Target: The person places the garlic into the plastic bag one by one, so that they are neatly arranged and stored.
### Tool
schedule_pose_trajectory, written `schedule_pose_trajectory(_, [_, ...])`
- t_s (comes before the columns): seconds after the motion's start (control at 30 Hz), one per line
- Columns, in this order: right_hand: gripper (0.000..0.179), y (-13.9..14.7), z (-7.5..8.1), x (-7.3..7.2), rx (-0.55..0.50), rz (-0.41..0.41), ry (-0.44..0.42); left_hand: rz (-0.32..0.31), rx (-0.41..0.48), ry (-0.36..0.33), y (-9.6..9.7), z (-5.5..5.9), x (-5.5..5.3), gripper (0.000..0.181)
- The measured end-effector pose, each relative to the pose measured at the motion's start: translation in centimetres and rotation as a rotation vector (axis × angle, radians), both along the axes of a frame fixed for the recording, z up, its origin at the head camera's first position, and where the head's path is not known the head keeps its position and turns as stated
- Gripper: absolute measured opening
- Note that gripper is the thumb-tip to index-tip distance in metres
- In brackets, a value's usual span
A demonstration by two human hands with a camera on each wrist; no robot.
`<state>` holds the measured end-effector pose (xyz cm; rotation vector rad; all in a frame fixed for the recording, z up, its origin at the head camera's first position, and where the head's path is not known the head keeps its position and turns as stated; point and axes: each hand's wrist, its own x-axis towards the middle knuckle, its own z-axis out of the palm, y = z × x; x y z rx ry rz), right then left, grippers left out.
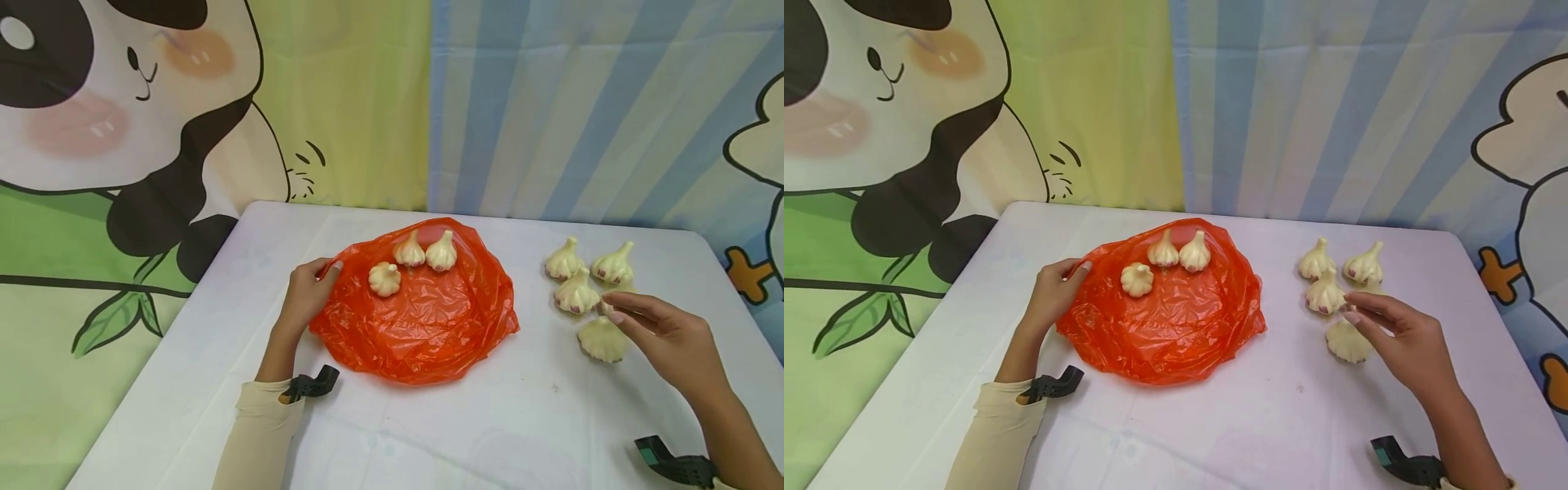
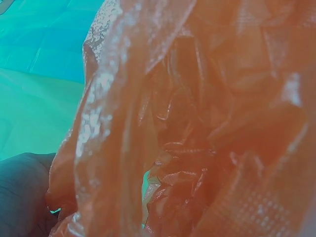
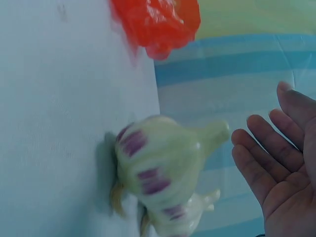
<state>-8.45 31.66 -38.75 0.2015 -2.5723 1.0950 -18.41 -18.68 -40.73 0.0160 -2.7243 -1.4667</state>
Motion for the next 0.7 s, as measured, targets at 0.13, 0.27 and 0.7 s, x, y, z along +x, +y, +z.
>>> schedule_pose_trajectory(0.13, [0.032, 1.0, -0.5, 0.3, 0.014, -0.016, -0.06, 0.002, -0.004, -0.008, 0.1, -0.1, -0.1, 0.035])
schedule_pose_trajectory(0.27, [0.036, 1.7, -1.2, 0.4, 0.026, -0.021, -0.111, -0.002, -0.001, -0.008, 0.1, -0.1, -0.2, 0.035])
schedule_pose_trajectory(0.7, [0.044, 2.7, -2.8, 0.3, 0.084, 0.015, -0.207, -0.003, 0.008, -0.005, 0.1, 0.0, -0.2, 0.035])
